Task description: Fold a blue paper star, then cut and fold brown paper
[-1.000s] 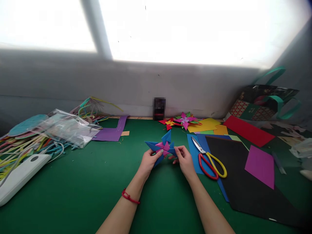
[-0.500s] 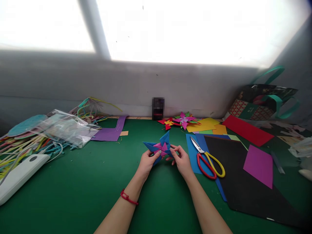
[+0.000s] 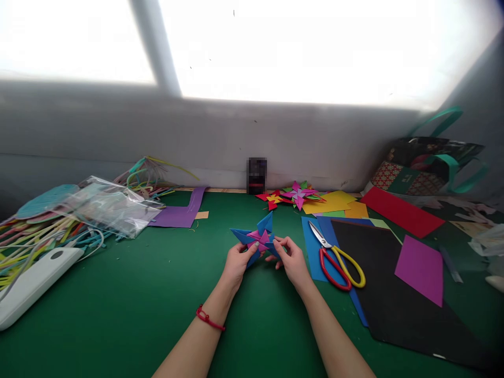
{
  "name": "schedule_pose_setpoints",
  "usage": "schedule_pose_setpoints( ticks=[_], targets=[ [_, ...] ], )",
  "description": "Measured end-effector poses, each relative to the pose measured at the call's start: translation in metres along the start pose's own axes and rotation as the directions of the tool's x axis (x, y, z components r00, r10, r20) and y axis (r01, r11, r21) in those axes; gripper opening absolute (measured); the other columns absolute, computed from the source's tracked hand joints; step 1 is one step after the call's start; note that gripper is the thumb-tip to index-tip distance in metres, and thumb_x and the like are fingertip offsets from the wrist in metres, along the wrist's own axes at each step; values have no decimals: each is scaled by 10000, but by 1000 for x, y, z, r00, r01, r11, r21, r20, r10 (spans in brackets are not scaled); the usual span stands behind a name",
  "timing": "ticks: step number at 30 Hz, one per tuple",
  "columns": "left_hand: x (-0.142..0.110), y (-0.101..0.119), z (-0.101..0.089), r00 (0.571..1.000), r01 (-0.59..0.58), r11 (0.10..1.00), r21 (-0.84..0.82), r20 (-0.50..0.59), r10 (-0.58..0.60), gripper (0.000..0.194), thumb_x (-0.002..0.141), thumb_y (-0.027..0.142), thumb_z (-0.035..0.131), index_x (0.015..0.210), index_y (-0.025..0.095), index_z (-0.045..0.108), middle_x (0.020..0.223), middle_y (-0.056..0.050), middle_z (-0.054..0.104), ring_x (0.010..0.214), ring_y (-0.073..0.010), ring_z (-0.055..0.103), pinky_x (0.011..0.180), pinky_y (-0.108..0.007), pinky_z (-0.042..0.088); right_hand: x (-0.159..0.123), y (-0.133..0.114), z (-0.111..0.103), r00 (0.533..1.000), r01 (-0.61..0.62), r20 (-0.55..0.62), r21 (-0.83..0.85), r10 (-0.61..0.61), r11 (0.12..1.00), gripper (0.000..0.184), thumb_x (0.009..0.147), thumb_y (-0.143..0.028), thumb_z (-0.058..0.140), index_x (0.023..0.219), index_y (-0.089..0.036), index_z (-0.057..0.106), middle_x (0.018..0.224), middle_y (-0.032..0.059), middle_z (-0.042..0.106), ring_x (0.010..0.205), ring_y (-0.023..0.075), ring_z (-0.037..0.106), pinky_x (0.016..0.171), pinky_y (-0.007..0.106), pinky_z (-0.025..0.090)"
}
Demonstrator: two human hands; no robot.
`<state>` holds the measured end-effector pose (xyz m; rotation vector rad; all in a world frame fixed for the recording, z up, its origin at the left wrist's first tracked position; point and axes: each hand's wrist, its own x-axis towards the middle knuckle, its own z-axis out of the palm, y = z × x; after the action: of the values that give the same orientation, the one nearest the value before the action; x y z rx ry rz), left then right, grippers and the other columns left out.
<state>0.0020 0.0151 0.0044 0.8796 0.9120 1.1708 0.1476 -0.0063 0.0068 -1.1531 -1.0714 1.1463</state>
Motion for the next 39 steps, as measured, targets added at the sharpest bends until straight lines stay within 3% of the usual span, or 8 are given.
schedule_pose_setpoints(
  ticks=[14,25,31,39],
  targets=[
    [-2,6,-4,1000,1,999,37,29,-2,308,662,301,690,882,90,643,756,-73,682,683,-163,632,713,-271,489,0,4,-1,997,-48,59,63,45,997,283,764,-427,540,702,-175,430,1153,90,520,555,140,651,338,165,368],
    [-1,8,1,998,-44,998,44,49,42,314,662,319,682,890,106,645,797,-73,679,704,-170,622,747,-295,472,-4,-3,1,999,-28,30,105,25,994,259,759,-430,542,731,-187,457,1130,62,539,566,139,645,342,178,400],
    [0,11,0,998,-43,995,88,58,38,316,656,329,683,878,106,654,791,-70,681,702,-173,625,727,-279,479,-2,-3,-3,1000,-27,16,25,27,999,265,700,-418,610,796,-187,523,1191,87,500,617,159,641,365,209,444],
    [0,8,-1,998,3,996,94,60,-9,337,648,334,690,889,101,649,817,-93,683,673,-191,640,693,-304,501,-1,1,-4,999,14,-40,-80,-18,997,279,669,-421,635,706,-166,529,1042,92,589,596,154,621,368,219,445]
  ],
)
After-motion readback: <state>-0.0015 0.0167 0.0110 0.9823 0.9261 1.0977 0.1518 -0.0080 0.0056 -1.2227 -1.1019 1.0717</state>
